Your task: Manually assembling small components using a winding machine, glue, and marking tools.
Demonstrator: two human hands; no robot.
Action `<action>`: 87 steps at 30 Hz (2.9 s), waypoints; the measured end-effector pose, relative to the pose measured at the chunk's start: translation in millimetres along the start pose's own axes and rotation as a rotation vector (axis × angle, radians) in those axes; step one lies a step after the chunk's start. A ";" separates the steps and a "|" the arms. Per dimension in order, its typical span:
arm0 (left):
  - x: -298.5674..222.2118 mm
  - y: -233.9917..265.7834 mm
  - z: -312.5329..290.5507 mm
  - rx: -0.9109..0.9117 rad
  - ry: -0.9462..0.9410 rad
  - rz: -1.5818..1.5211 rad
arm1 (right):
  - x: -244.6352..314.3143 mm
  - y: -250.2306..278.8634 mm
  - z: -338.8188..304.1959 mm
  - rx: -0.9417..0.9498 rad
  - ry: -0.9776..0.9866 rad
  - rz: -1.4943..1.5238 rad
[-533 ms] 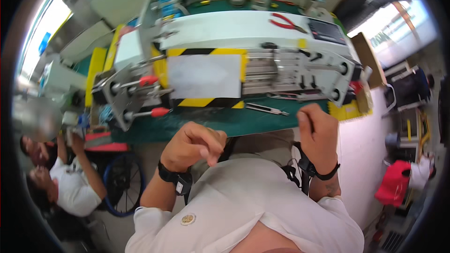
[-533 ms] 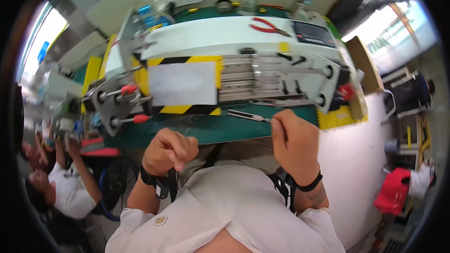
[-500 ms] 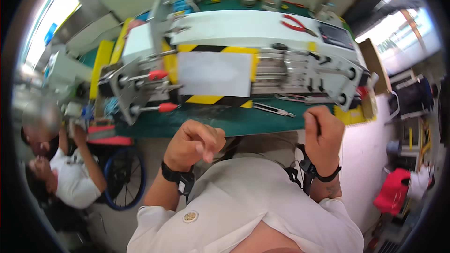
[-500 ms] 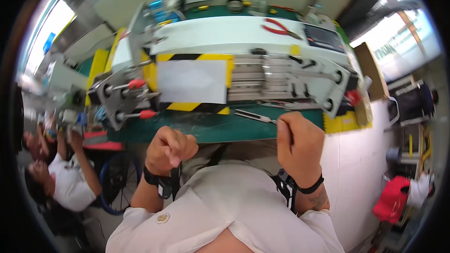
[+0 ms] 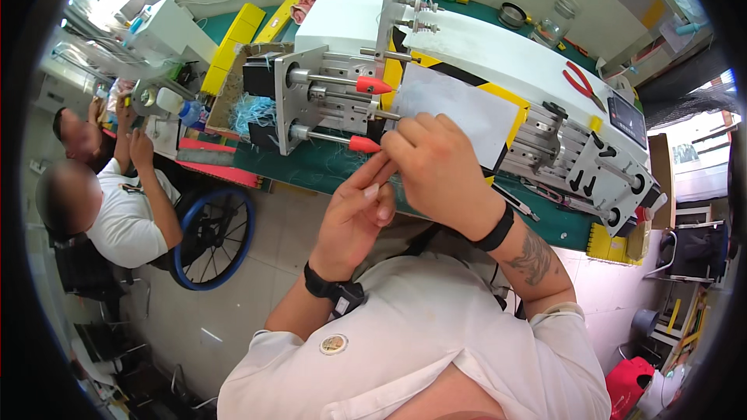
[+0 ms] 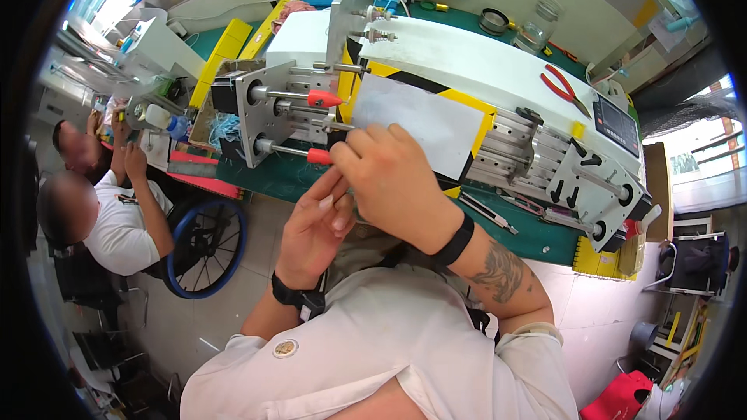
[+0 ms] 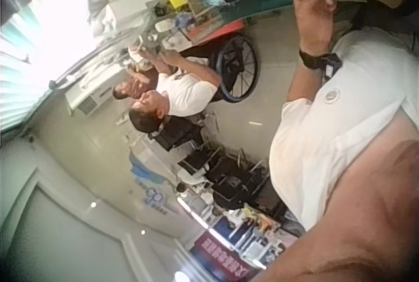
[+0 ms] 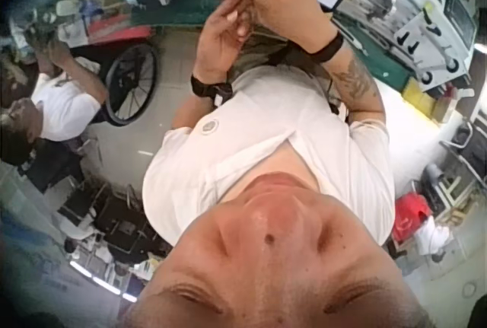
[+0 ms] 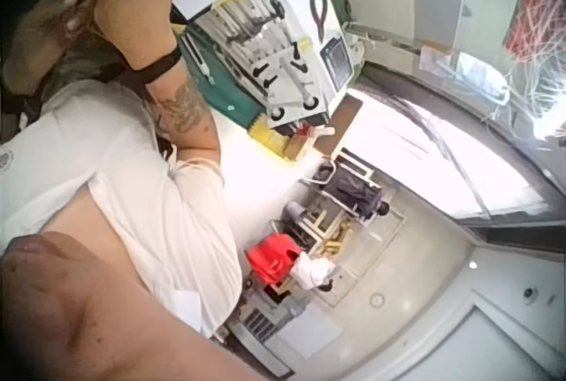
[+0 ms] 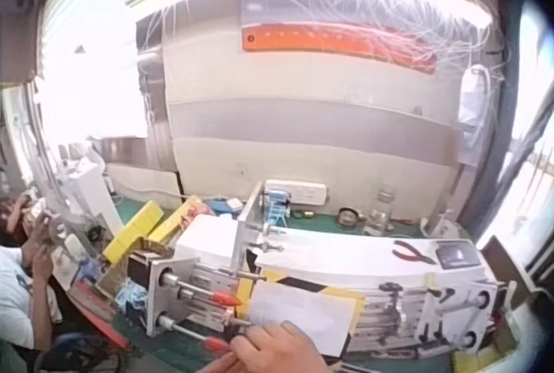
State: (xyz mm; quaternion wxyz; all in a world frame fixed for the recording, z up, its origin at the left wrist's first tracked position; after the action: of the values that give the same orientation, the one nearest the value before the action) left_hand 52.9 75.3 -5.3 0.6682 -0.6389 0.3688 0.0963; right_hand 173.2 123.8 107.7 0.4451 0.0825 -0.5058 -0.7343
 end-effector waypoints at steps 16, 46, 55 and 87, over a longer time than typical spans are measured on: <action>-98.2 -106.3 42.8 0.493 -0.695 2.274 | 0.2 15.0 -62.6 -0.097 -0.235 0.156; -87.9 -62.7 14.7 -0.324 -0.721 1.587 | 1.6 -6.9 -64.8 -0.142 -0.272 -0.266; -88.9 -24.3 -13.7 -0.552 -0.821 1.699 | -0.3 -5.9 -63.4 -0.089 -0.281 -0.200; 306.2 -260.3 81.4 1.272 -0.513 1.757 | -186.6 268.4 -686.9 -1.085 -1.221 -0.787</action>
State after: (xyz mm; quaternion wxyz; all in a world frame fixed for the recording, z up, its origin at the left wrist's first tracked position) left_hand 456.5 2.8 2.6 0.6299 0.3416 0.5257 0.4584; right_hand 828.9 -223.1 -60.6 -0.2059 -0.3751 -0.1738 -0.8870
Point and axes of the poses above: each hand's wrist, its own z-axis towards the middle knuckle, its own y-axis out of the back of the hand, x = y × z, the point moved 8 cm from there along z, towards the middle knuckle, and after that the axes turned 5 degrees about z, right-handed, at the moved point
